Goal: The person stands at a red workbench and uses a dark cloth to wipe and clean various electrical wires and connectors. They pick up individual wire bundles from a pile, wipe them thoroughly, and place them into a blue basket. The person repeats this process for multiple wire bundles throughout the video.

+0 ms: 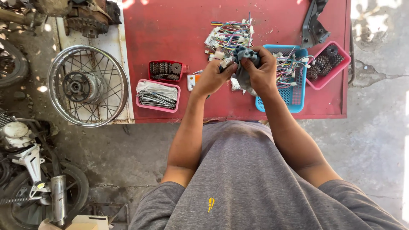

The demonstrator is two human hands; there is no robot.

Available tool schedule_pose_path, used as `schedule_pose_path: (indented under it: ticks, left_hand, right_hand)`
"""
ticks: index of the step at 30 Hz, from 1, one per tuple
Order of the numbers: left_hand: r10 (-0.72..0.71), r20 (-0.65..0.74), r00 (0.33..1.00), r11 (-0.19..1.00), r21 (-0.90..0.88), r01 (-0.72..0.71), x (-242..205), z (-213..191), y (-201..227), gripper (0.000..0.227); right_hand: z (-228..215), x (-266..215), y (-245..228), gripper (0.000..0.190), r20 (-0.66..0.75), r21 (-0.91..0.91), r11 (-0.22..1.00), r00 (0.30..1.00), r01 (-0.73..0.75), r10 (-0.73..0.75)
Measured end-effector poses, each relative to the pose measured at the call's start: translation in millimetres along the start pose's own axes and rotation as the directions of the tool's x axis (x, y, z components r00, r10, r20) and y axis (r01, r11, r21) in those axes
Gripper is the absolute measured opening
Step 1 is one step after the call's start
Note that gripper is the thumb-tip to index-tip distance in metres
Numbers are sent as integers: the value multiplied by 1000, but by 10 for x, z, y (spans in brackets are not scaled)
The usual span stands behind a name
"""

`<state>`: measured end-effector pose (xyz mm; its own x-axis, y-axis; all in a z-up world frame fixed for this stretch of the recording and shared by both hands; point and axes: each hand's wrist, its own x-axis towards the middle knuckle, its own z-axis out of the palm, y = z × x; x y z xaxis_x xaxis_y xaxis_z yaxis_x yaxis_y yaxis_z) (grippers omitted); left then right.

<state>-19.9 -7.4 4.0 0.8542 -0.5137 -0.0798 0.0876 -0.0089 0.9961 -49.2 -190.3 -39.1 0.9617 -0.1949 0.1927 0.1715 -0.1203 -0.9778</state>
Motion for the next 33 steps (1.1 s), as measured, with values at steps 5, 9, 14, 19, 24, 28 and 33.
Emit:
schedule_pose_path:
  ticks: [5,9,14,19,24,28,33]
  left_hand:
    - [13,-5,1000,997,73,-13,-2,103,184,43]
    - [-4,-119,993,993,120,18,35,217,239,41]
    - [-6,-218,976,961,269,66,85,360,29,35]
    - [127,-246,961,899,438,-6,170,534,-65,30]
    - [84,-189,978,889,458,12,225,715,-123,45]
    - [161,-96,982,796,601,-72,244,727,-181,22]
    - [169,-220,961,747,665,21,222,535,-279,28]
  right_hand:
    - [-8,-2,-140,15,-76,67,997,997,-26,31]
    - [-137,46,-127,18,-29,125,987,994,-104,109]
    - [-466,124,-119,31,109,252,946,977,-204,182]
    - [-667,110,-6,41,234,115,964,949,-241,210]
    - [-804,92,154,24,167,-223,971,977,-92,131]
    - [-852,99,171,29,105,-160,938,940,-307,326]
    - [-707,103,-139,10,223,-8,944,920,-329,322]
